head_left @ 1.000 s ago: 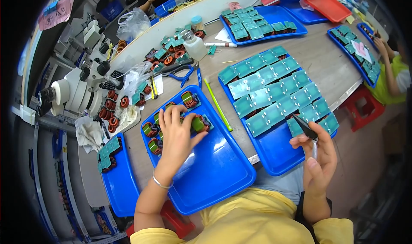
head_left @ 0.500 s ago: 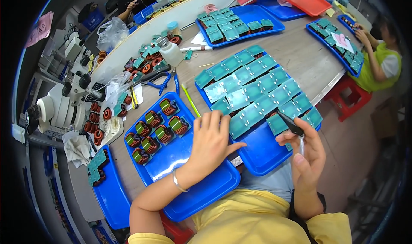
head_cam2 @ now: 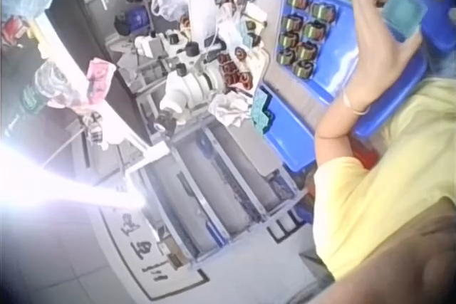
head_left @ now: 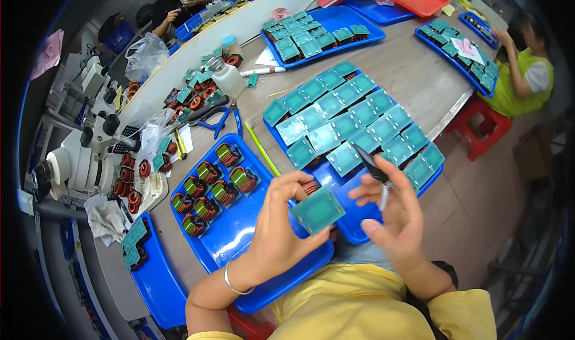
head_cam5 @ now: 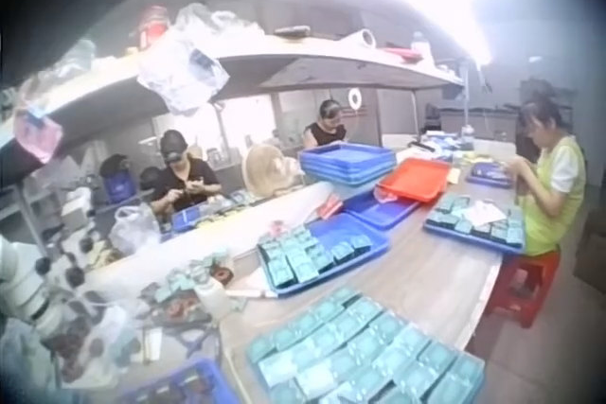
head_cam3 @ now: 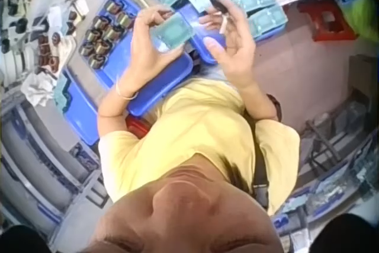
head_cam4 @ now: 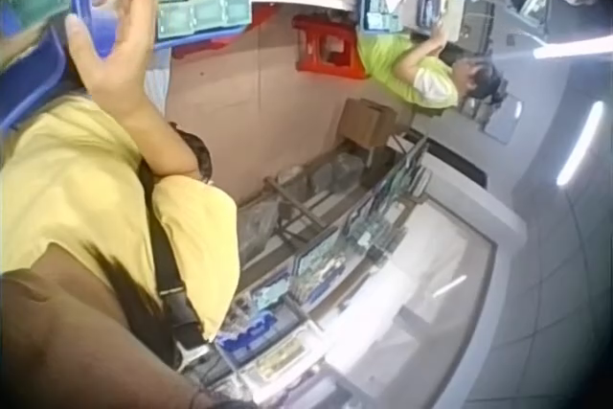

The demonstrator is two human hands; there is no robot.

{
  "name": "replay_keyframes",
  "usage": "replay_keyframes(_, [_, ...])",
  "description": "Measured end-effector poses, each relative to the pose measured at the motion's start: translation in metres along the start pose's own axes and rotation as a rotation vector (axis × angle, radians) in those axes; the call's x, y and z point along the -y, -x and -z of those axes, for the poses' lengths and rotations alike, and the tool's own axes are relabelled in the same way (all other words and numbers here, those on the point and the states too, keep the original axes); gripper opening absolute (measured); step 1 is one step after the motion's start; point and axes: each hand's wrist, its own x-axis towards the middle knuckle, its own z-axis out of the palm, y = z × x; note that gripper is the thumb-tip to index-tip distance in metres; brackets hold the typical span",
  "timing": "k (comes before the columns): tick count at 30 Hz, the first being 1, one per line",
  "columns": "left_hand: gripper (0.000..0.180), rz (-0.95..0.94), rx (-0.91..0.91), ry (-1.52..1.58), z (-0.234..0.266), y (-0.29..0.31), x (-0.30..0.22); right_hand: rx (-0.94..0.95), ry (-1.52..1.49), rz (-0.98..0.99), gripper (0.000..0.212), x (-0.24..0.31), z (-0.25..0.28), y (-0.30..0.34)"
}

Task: Assembling induction coils onto plastic bases and organizing them into trays.

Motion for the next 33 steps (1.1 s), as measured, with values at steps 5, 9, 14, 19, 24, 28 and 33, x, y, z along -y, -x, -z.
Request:
replay_keyframes(5, [0.058, -0.119, -0.007, -0.137, 0.012, 0.006, -0.015, 0.145, -0.131, -0.061, 0.072, 0.001, -0.015, -0.005])
replay_keyframes(9, [0.055, -0.140, -0.006, -0.200, 0.014, 0.014, -0.015, 0.141, -0.205, -0.086, 0.072, 0.002, -0.022, -0.004])
replay_keyframes(14, [0.053, -0.193, -0.037, -0.193, 0.022, 0.022, -0.014, 0.184, -0.202, -0.111, 0.075, 0.000, -0.030, -0.004])
replay_keyframes(19, [0.052, -0.168, -0.054, -0.142, 0.024, 0.026, -0.010, 0.184, -0.183, -0.125, 0.075, 0.000, -0.038, -0.004])
replay_keyframes(24, [0.062, 0.037, 0.077, 0.026, 0.039, 0.026, -0.008, 0.187, -0.194, -0.158, 0.078, 0.001, -0.040, -0.005])
replay_keyframes(28, [0.066, 0.596, 0.045, 1.105, 0.041, 0.020, -0.009, 0.120, -0.099, 0.081, 0.085, -0.003, -0.025, -0.003])
replay_keyframes(33, [0.047, 0.701, 0.182, 1.345, 0.043, 0.023, -0.007, 0.240, 0.118, 0.223, 0.097, -0.005, -0.031, -0.003])
